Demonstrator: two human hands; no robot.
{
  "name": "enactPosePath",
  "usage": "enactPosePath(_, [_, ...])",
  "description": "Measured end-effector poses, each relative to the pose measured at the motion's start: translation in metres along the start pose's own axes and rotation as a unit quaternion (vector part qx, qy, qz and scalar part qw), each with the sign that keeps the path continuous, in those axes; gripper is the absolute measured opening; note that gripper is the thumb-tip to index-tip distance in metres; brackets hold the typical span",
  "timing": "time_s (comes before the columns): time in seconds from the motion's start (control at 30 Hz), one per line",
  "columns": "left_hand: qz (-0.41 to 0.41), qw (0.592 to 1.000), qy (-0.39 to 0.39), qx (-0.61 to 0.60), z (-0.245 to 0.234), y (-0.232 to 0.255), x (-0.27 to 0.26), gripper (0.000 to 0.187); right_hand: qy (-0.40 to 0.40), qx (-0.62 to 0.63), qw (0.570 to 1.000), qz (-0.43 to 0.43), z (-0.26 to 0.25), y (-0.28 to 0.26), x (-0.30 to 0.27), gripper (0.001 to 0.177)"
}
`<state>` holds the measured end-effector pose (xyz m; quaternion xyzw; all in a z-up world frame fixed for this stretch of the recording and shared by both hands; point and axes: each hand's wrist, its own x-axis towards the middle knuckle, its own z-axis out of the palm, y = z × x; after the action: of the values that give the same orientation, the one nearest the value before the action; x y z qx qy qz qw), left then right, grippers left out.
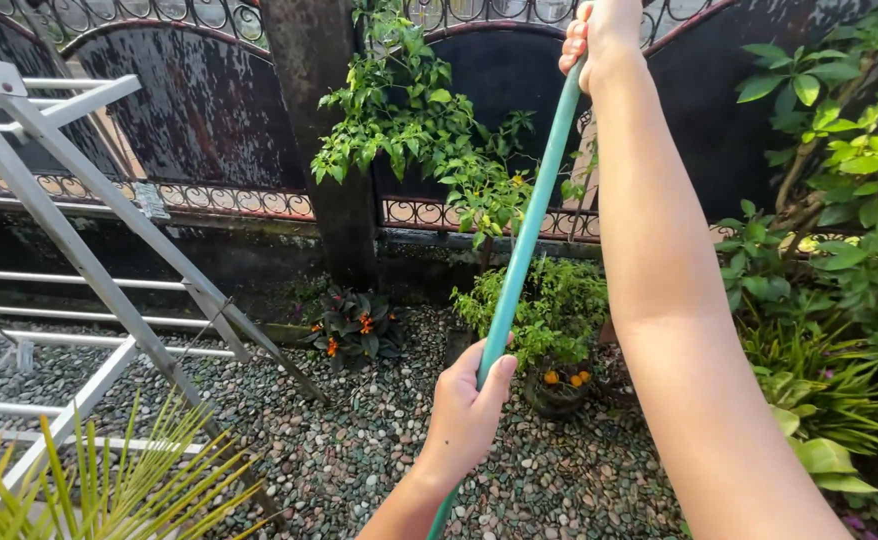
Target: Watering various potted and ground plants in a home garden using a water hose.
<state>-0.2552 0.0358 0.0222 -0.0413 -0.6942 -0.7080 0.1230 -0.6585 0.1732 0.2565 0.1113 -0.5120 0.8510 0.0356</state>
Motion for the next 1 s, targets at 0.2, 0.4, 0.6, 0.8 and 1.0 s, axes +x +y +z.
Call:
enactPosePath(0.2, [0.005,1.000,-0.002,0.004,-0.016,0.005,0.018,0.039,-0.035,0.027,0.999,-0.005,-0.005,0.008,0.045,0.043])
enactPosePath(0.4, [0.019,1.000,-0.007,0.010,-0.029,0.012,0.031,0.038,-0.041,0.021,0.999,-0.014,0.012,-0.009,0.039,0.046])
enactPosePath(0.6, [0.016,1.000,-0.004,0.023,-0.041,0.015,0.033,0.036,-0.026,0.011,0.999,-0.014,0.020,-0.006,0.043,0.048])
enactPosePath(0.8, [0.015,1.000,-0.004,0.010,-0.047,0.012,0.033,0.035,-0.010,0.001,1.000,-0.020,0.035,-0.007,0.022,0.050])
enactPosePath(1.0, [0.020,1.000,-0.001,0.013,-0.050,0.010,0.031,0.035,0.009,-0.009,1.000,-0.020,0.039,-0.005,0.017,0.051])
